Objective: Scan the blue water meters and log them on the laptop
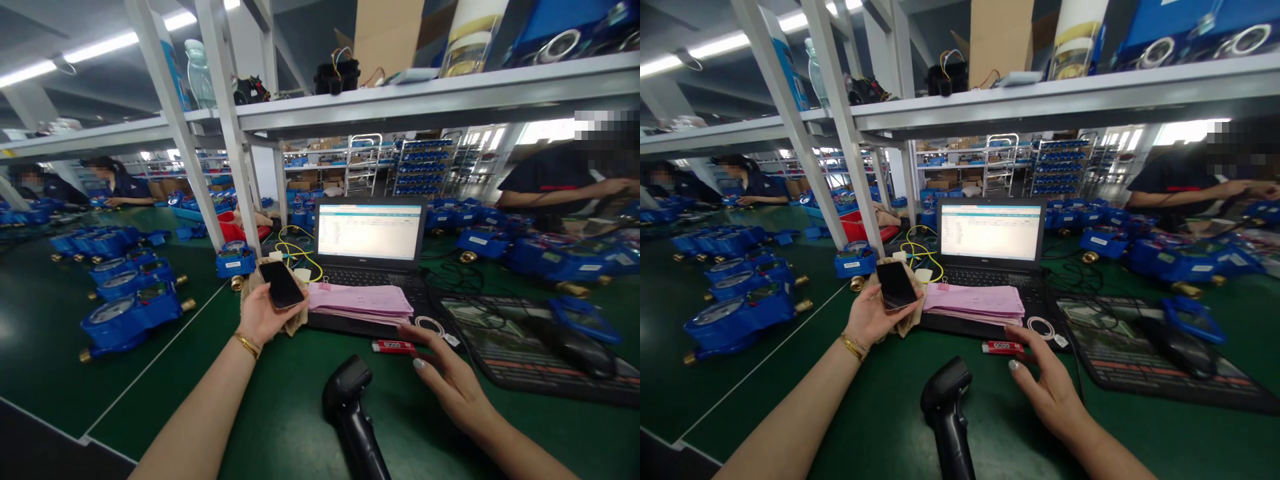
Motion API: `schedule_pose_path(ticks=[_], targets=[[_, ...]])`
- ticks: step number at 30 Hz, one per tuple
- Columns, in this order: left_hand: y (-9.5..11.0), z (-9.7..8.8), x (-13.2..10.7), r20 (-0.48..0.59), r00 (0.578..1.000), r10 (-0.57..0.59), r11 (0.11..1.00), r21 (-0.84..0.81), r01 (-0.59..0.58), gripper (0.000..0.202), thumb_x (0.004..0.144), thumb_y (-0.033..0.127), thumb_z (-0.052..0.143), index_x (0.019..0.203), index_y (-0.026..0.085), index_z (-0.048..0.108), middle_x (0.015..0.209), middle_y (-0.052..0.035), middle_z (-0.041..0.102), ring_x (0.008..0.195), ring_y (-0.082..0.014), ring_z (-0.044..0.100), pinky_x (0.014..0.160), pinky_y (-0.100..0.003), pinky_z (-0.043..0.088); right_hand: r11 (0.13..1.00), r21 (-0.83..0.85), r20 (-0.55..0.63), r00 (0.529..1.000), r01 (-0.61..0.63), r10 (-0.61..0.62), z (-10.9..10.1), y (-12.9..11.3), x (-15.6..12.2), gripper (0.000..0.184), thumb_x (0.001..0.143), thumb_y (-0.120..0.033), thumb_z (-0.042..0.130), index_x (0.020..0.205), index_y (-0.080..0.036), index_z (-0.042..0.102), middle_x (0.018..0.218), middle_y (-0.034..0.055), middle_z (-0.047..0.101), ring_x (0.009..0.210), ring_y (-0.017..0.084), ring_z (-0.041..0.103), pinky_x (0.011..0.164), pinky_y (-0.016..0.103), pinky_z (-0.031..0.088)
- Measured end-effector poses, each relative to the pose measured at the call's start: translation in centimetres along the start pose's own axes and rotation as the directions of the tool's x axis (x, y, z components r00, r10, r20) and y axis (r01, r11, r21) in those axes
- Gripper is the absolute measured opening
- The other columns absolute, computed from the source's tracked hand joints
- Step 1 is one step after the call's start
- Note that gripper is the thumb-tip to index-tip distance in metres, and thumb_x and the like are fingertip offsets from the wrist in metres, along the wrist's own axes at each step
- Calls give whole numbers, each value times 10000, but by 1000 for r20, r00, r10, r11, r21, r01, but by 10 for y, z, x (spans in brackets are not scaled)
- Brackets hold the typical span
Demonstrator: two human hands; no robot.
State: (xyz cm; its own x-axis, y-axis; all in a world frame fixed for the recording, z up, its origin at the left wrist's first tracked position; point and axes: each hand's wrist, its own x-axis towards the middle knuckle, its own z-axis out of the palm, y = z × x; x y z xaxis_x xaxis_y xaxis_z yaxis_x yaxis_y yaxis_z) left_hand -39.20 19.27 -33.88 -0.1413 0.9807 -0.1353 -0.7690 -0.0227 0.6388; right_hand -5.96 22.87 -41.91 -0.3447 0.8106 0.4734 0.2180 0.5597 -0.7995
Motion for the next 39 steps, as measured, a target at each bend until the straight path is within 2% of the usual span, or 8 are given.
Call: schedule_pose_path(ticks=[4,7,12,16,31,35,37,39], targets=[[-6,3,0,-92,995,30,993,118,-19,756,677,-128,442,1398,74,341,1292,-236,508,1132,-395,551,781,-395,620,1000,-15,7,1000,4,-3,0,0,0,455,873,-462,551,1261,-225,568,1271,129,589,1174,270,567,922,395,543],[-9,2,3,-133,989,65,978,203,-37,814,631,-191,430,1391,94,365,1204,-215,575,1036,-343,618,713,-323,626,1000,-5,13,1000,6,-6,-1,-1,0,450,877,-453,552,1270,-235,560,1284,119,581,1181,261,562,905,373,552],[-7,-1,7,-162,986,30,971,240,10,396,951,239,449,1275,13,486,1110,-246,610,916,-312,662,519,-280,593,1000,-10,7,1000,2,-2,-1,-2,-1,444,877,-450,554,1267,-237,560,1278,117,584,1178,259,563,911,374,548],[-3,0,6,-126,992,16,971,237,14,650,972,556,253,1221,33,548,1152,-254,591,917,-319,658,503,-310,585,1000,-1,13,1000,6,-6,-1,-1,-1,442,881,-435,555,1280,-245,550,1286,112,580,1187,254,557,906,364,550],[1,1,9,-121,986,114,913,405,-56,627,945,468,119,1336,83,421,1184,-219,577,999,-310,626,584,-322,584,999,33,25,1000,15,-16,1,1,0,435,892,-415,544,1288,-237,526,1309,126,546,1197,252,544,900,369,549],[3,-8,16,-137,923,361,665,731,-152,534,913,335,329,1430,206,319,1407,-105,435,1204,-260,518,921,-413,549,999,37,17,999,36,-36,5,-9,2,421,878,-375,535,1266,-213,526,1277,132,560,1175,255,556,894,373,542],[6,-16,25,-102,870,483,402,908,-116,599,886,396,445,1453,251,316,1513,-60,280,1321,-304,390,1103,-510,390,998,28,28,998,56,-57,5,-13,5,422,864,-350,531,1258,-198,523,1265,134,564,1166,253,558,898,375,533],[10,-24,31,-24,831,555,105,994,-42,593,882,391,418,1405,111,410,1484,-146,314,1397,-332,248,1192,-524,192,996,20,32,996,82,-83,4,-15,8,425,853,-329,530,1253,-187,518,1254,136,567,1158,249,556,902,372,523]])
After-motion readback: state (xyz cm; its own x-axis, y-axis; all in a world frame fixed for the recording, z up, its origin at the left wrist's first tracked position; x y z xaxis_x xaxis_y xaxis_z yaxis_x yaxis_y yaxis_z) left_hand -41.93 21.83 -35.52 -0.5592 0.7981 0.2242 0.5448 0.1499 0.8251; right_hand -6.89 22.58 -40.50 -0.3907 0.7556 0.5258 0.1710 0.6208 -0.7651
